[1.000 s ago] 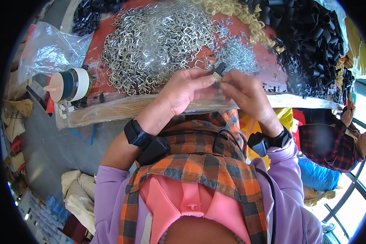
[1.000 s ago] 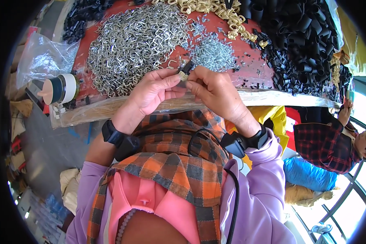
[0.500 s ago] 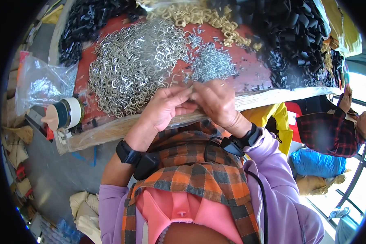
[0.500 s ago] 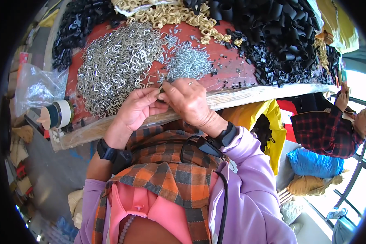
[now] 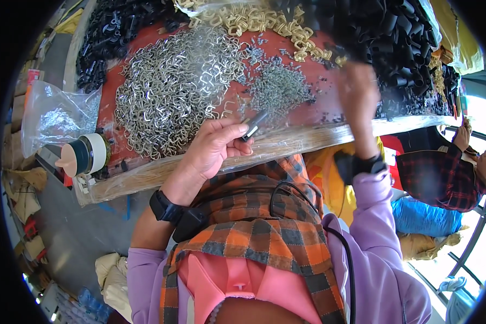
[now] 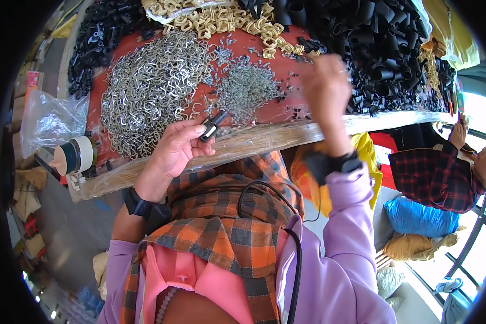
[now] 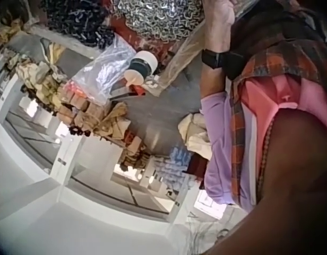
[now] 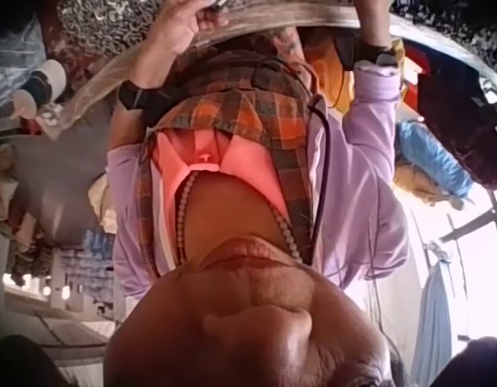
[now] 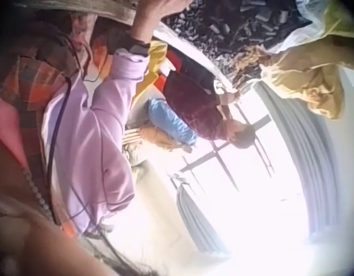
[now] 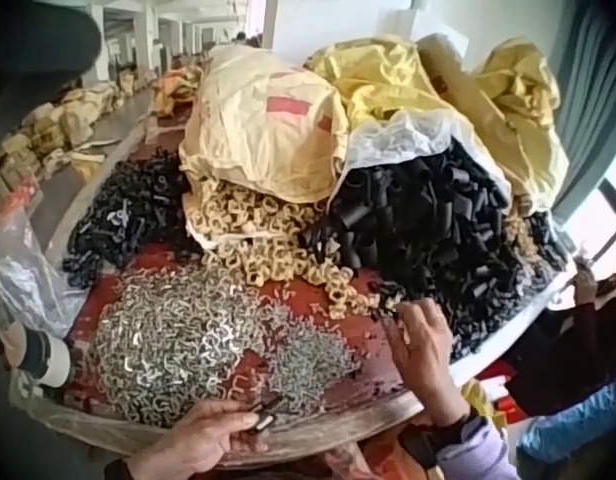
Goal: The person assembles components by hand, picking up a black plastic part and a metal clip from the table. They fit the metal clip onto the plastic part, then pick up a small metal pin and insert it into the assembly before setting the unit aside.
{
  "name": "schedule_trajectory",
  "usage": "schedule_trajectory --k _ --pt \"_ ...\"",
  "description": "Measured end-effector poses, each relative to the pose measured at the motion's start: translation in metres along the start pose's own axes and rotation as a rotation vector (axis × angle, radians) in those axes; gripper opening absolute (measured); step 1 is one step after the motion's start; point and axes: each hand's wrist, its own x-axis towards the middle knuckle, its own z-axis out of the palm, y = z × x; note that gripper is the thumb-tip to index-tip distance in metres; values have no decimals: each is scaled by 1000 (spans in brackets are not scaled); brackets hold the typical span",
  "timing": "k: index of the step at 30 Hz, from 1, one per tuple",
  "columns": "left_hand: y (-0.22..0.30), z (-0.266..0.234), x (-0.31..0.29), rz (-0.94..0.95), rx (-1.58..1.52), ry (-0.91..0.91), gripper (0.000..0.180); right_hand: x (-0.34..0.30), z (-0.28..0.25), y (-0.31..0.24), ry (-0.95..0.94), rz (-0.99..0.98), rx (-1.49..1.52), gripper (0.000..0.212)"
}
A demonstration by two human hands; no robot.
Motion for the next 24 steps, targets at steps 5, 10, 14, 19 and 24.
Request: schedule_trajectory --k 5,10,14,19,24 --pt "2 5 2 21 -44 -2 20 30 17 105 -252 348 -534 32" --pt "2 5 0 10 -75 13 19 39 14 106 -469 477 -497 37" --pt "2 0 -1 -11 -88 8 19 24 -20 101 -265 257 -320 40" --pt "4 2 -1 -10 -95 -26 21 9 -45 82 -66 599 480 39" --pt "0 -1 0 -9 -82 -24 22 9 -35 31 440 975 1660 35"
